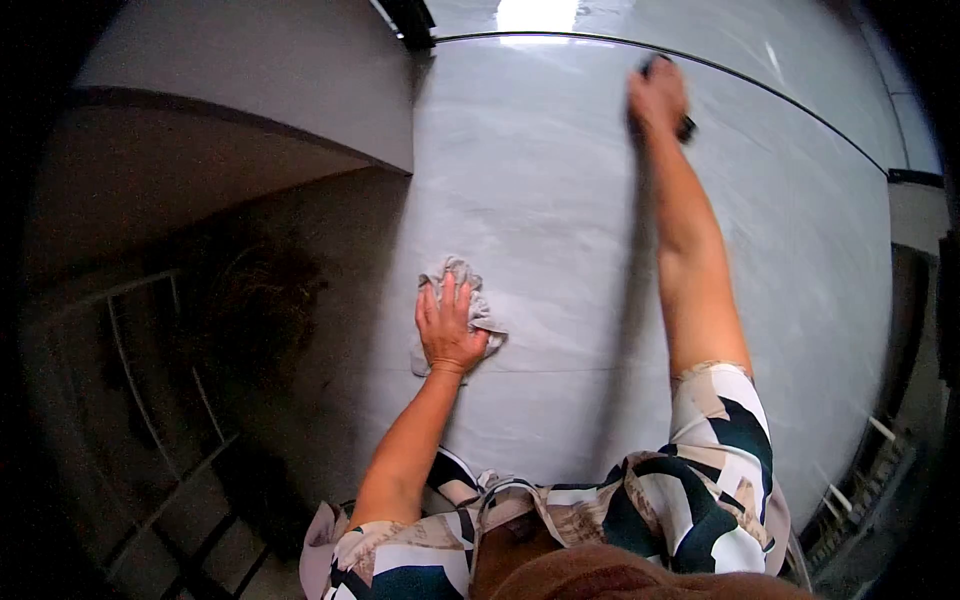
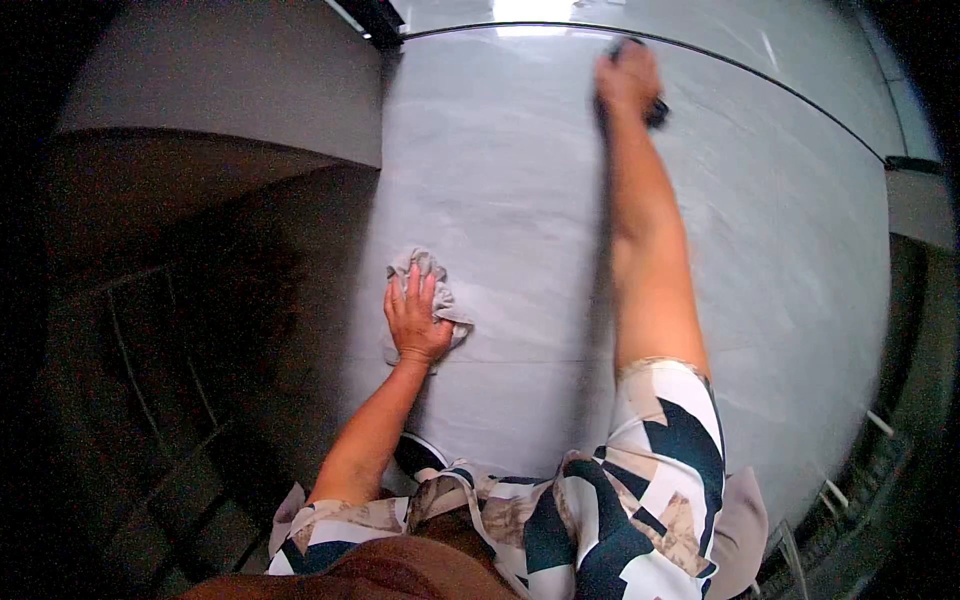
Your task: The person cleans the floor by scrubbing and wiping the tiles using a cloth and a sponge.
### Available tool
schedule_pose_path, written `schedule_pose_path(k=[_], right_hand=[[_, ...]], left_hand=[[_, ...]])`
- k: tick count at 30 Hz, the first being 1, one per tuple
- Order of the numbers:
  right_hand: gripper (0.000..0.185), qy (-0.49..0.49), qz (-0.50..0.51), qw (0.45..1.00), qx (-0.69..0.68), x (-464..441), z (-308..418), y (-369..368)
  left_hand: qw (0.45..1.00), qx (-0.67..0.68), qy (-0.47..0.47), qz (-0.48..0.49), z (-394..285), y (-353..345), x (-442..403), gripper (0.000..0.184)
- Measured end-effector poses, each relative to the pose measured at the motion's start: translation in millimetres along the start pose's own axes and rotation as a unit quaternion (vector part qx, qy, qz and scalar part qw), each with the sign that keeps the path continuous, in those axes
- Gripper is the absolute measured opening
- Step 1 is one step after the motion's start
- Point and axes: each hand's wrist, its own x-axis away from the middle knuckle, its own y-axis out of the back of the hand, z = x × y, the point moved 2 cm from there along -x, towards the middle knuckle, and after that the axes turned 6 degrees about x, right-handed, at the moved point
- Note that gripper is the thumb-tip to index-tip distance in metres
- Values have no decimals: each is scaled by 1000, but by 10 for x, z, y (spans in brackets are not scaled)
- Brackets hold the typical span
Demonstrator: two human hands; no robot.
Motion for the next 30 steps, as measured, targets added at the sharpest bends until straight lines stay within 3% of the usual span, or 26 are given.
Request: schedule_pose_path(k=[1, 2, 3, 5, 7, 8, 12, 13, 15, 17, 19, 20, 23, 25, 26, 30], right_hand=[[48, 83, -87, 992, 32, 0, 410, -295], [50, 84, 46, 995, -34, 28, 953, -97], [48, 94, 56, 993, -54, 186, 1283, 217], [46, 195, 22, 976, -97, 511, 2027, 3], [45, 248, 113, 949, -160, 872, 2489, 69], [44, 283, 86, 938, -182, 1037, 2632, 80], [43, 353, 68, 897, -257, 1248, 2330, 312], [46, 394, 170, 864, -264, 1325, 2170, 408], [45, 451, 96, 837, -295, 1716, 1898, 507], [49, 449, 179, 797, -361, 2124, 1546, 706], [50, 393, 157, 830, -363, 2652, 1095, 1056], [49, 340, 130, 872, -328, 2949, 868, 1160], [36, 212, 110, 922, -304, 3469, 288, 1238], [30, 159, 150, 926, -309, 3494, -256, 995], [35, 142, 89, 940, -295, 3460, -518, 1001], [43, 8, 50, 988, -145, 3374, -1921, 911]], left_hand=[[1000, 5, -2, -4, -23, 46, -15, 72], [1000, 10, -4, -9, -35, 72, -33, 72], [999, 24, -25, -40, -65, -49, 73, 71], [999, -1, -20, -42, -10, 3, 124, 68], [1000, 1, -16, -23, 55, 11, 163, 68], [1000, -4, -20, -20, 103, -9, 162, 71], [998, -49, -31, 14, 8, 26, 103, 79], [999, -39, -34, 2, -23, 14, 106, 79], [998, -52, -26, 24, 6, 28, 136, 73], [999, -28, -33, -24, 37, -91, 126, 61], [996, -34, -76, -39, 166, -178, 196, 57], [996, -33, -73, -44, 169, -217, 214, 57], [994, -77, -72, -37, 290, -312, 250, 58], [992, -122, -36, -23, 277, -391, 289, 60], [992, -119, -43, -21, 329, -411, 293, 61], [991, -117, -63, -19, 358, -399, 296, 63]])
